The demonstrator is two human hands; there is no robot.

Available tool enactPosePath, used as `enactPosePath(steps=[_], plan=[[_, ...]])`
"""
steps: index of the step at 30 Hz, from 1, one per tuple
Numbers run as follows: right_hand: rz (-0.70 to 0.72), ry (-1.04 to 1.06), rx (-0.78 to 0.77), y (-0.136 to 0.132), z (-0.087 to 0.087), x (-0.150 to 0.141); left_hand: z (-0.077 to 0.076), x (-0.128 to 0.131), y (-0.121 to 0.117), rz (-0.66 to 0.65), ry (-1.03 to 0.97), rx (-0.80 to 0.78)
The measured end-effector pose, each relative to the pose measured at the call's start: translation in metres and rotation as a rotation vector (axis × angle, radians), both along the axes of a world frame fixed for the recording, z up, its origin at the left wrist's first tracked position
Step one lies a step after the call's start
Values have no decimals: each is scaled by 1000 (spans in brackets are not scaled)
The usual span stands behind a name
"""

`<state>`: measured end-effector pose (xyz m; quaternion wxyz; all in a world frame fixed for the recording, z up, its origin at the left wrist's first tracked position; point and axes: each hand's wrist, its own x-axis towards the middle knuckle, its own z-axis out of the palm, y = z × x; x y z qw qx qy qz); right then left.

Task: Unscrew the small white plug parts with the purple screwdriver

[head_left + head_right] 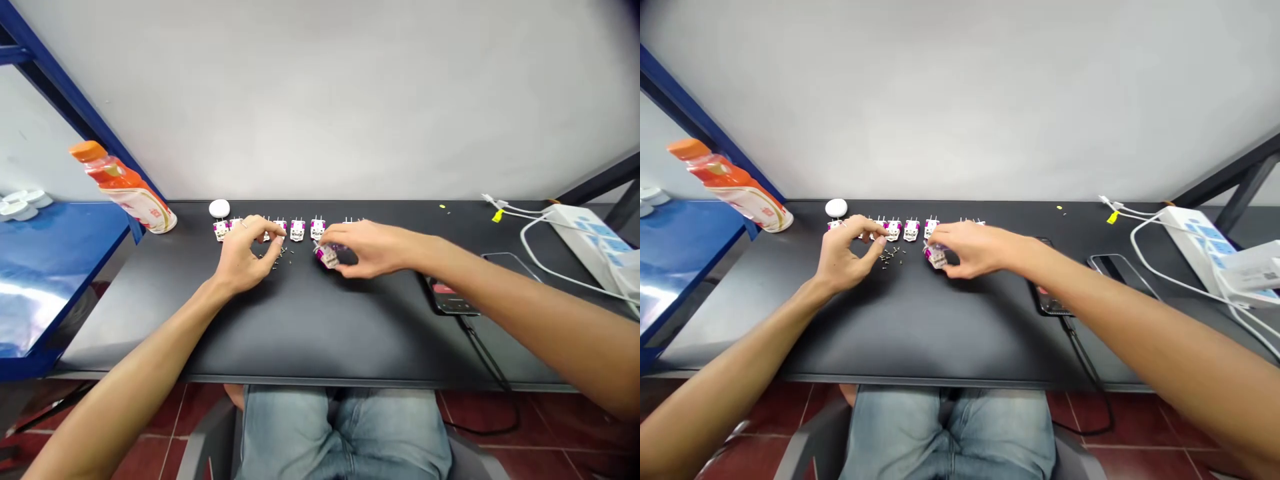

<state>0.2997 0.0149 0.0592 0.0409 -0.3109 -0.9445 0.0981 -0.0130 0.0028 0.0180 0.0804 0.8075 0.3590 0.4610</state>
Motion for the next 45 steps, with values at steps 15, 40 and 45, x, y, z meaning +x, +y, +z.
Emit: enactPosePath(steps=[15, 40, 45], plan=[[-286, -210, 69, 42, -2, 12, -1, 3, -4, -55, 5, 23], [105, 378, 19, -57, 51, -9, -4, 16, -28, -722, 447, -341], [51, 391, -189, -73, 54, -11, -9, 20, -28, -657, 477, -368]])
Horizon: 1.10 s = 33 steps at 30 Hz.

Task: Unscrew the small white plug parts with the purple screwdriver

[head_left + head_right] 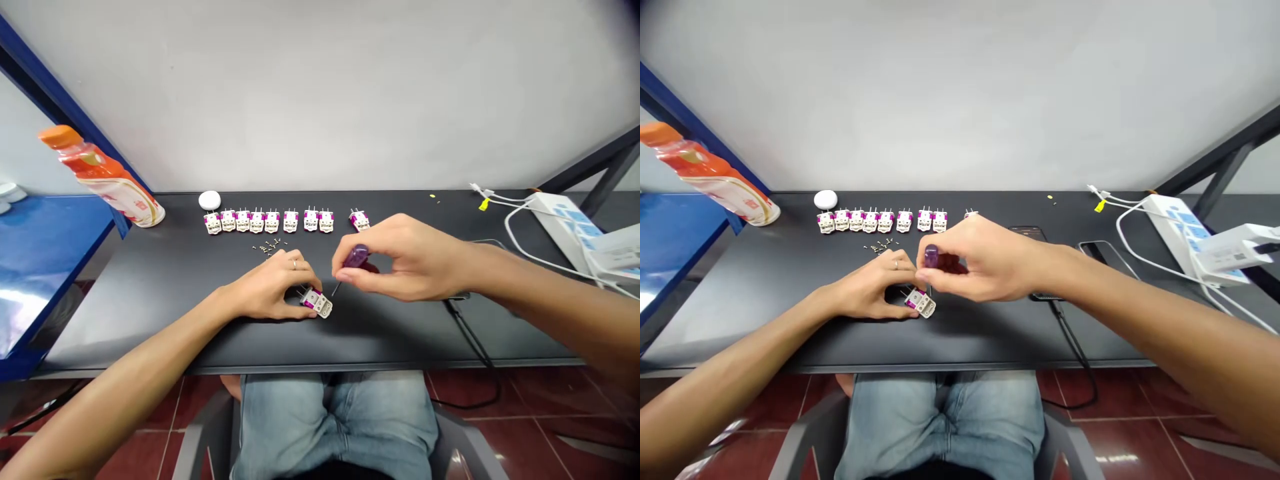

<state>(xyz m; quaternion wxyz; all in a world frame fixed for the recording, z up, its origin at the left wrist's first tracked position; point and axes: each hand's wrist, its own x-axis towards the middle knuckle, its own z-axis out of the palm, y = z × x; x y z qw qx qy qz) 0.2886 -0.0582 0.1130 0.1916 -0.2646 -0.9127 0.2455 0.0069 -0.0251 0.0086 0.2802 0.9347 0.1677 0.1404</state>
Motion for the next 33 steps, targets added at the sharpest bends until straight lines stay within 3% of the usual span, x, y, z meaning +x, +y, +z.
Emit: enactPosePath(steps=[9, 14, 22, 33], plan=[[-45, -87, -47, 12, -19, -5, -4, 0, 3, 145, 0, 40], [-71, -36, -37, 15, -18, -3, -3, 0, 3, 157, 9, 43], [-65, -114, -192, 21, -10, -4, -2, 1, 2, 183, 29, 59], [-148, -191, -265, 20, -5, -2, -1, 1, 4, 211, 24, 59]])
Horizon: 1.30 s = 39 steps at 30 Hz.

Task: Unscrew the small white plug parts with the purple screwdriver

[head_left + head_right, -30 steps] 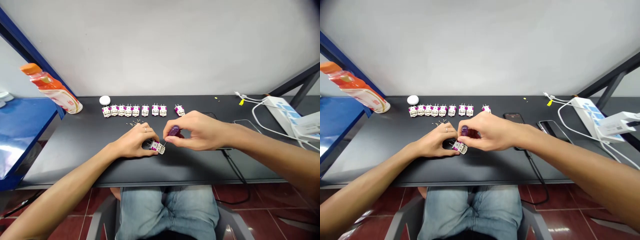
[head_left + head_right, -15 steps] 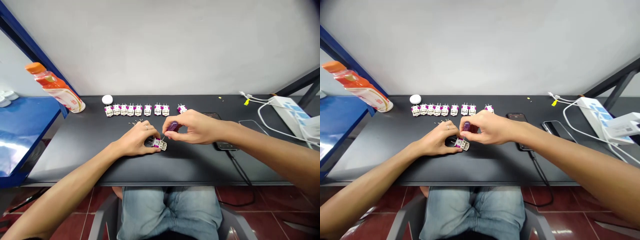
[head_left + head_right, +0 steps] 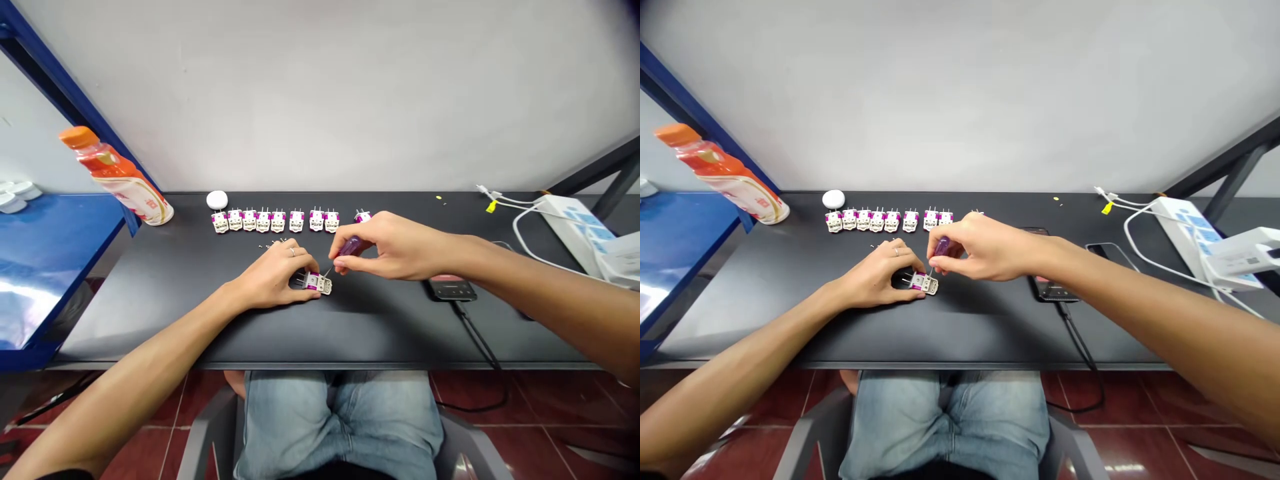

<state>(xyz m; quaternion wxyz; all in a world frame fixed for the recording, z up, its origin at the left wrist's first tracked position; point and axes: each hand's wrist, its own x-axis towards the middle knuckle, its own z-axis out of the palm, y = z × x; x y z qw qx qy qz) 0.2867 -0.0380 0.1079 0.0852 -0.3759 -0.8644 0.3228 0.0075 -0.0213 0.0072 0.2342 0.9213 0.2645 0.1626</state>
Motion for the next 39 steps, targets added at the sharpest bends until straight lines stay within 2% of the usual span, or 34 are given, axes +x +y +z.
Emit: enactPosePath(steps=[3, 7, 9, 11, 16, 21, 22, 25, 27, 29, 31, 34, 39], plan=[[-56, -106, 107, -2, 5, -9, -1, 0, 3, 32, 0, 19], [-58, -499, 399, -5, 19, -35, -6, -1, 6, 90, -5, 53], [-47, -665, 445, -5, 26, -49, -8, -1, 7, 106, -1, 69], [-20, -719, 447, -2, 31, -60, -10, -2, 8, 109, 0, 77], [111, -649, 313, 18, 35, -63, -11, -3, 8, 96, -18, 58], [404, -455, 271, 31, 39, -56, -10, -4, 9, 94, -26, 66], [396, -466, 287, 30, 39, -57, -10, -4, 9, 94, -26, 73], [255, -614, 363, 25, 38, -59, -10, -3, 9, 93, -18, 82], [291, -619, 397, 22, 36, -57, -11, -3, 8, 92, -14, 81], [381, -520, 403, 21, 34, -52, -10, -2, 8, 91, -16, 81], [336, -469, 413, 21, 33, -46, -10, -2, 7, 99, -19, 82], [223, -524, 436, 20, 31, -43, -10, -2, 7, 103, -12, 72], [326, -478, 498, 15, 31, -47, -10, -2, 8, 87, -11, 61]])
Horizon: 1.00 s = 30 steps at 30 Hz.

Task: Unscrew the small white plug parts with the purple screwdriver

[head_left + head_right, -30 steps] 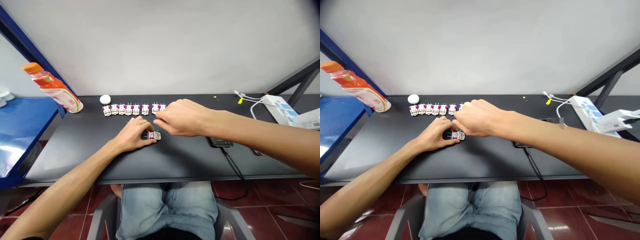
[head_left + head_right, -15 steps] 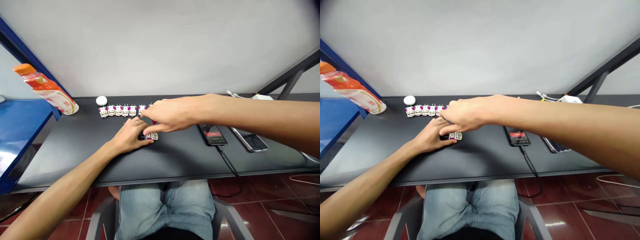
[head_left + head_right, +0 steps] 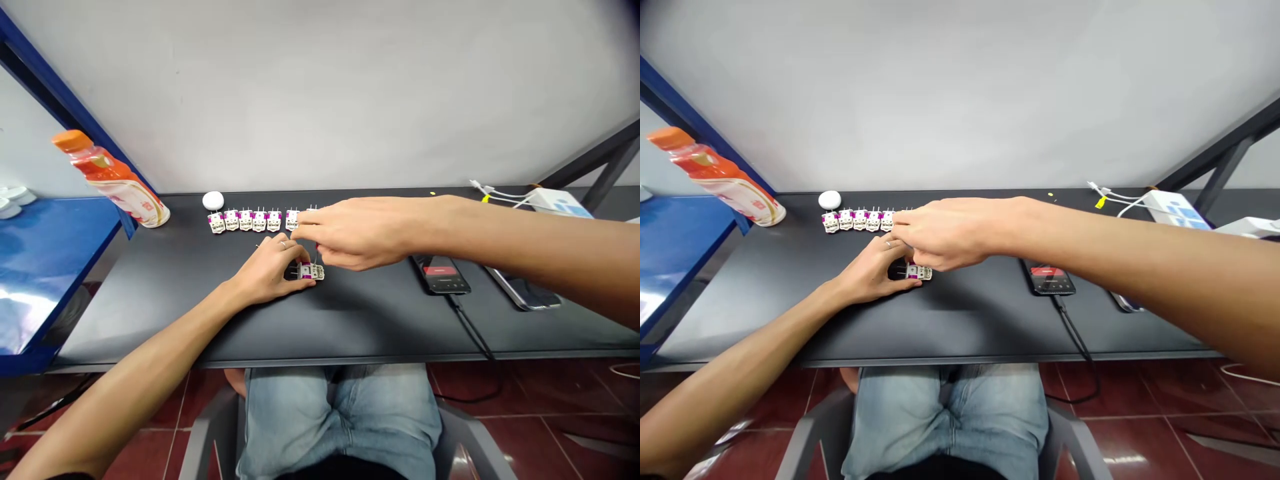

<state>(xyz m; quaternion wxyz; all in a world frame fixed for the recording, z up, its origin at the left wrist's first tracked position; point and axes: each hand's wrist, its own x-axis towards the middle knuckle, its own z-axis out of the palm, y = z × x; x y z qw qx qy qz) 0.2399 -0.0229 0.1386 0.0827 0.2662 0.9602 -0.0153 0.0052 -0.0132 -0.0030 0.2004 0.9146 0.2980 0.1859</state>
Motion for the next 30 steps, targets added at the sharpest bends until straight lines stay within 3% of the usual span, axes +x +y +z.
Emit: enactPosePath(steps=[3, 6, 11, 16, 20, 24, 27, 30], plan=[[-59, -43, 1, -3, 2, -2, 0, 0, 0, -3, 0, 5], [-29, -3, -72, -4, 3, -4, 0, 0, -1, 2, 1, 9], [-94, -118, -24, -1, 2, -5, 0, 0, -1, 12, 10, 23], [47, 20, -7, -2, -1, 0, 2, 0, -2, 21, 20, 22], [-8, -89, 11, -2, -3, 4, 2, 0, -2, 19, 17, 7], [48, 12, -9, -2, -2, 3, 2, 1, -2, 9, 7, 17], [-24, -110, 36, -3, 0, 1, 1, 1, -2, 10, 16, 25], [37, -169, 46, -3, 1, -1, -1, 0, -2, 21, 17, 29]])
